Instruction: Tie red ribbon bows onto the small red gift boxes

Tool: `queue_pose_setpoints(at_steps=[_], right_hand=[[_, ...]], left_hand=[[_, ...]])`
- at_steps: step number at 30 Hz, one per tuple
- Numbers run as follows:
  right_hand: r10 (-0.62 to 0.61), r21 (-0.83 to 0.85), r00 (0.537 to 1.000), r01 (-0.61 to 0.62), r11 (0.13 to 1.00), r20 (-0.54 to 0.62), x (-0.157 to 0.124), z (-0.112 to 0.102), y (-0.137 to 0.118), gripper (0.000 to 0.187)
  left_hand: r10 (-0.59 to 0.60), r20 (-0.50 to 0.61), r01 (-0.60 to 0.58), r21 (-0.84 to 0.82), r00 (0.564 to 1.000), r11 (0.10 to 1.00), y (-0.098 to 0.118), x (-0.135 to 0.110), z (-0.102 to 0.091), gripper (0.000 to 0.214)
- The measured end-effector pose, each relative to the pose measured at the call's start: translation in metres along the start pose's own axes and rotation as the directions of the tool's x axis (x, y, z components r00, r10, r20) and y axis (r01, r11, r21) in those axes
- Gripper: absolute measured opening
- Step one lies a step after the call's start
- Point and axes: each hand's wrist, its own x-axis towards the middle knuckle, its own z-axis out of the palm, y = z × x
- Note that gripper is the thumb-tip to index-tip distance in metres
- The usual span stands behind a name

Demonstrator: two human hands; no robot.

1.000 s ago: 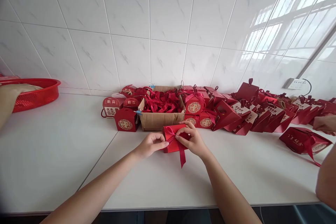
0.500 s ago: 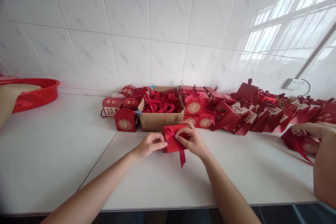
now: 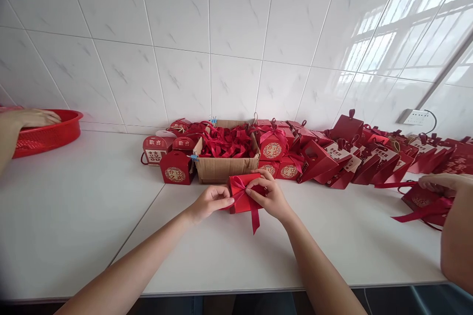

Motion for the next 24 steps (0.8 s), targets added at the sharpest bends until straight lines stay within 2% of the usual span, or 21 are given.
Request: queue_pose_setpoints(at_steps=[10, 24], right_hand=[[0.015, -0.002, 1.000, -0.015, 1.000, -0.001, -0.0003, 0.0010, -0.0024, 0.015], [-0.003, -0.004, 1.000, 0.003, 1.000, 0.000, 0.0002, 0.0004, -0.0015, 0.013]], left_hand=[[-0.006, -0.001, 0.006, -0.025, 1.000, 1.000, 0.0065, -0.0026, 0.0019, 0.037], [0.015, 0.010, -0.015, -0.012, 1.000, 1.000, 0.0050, -0.0028, 0.0005, 0.039]])
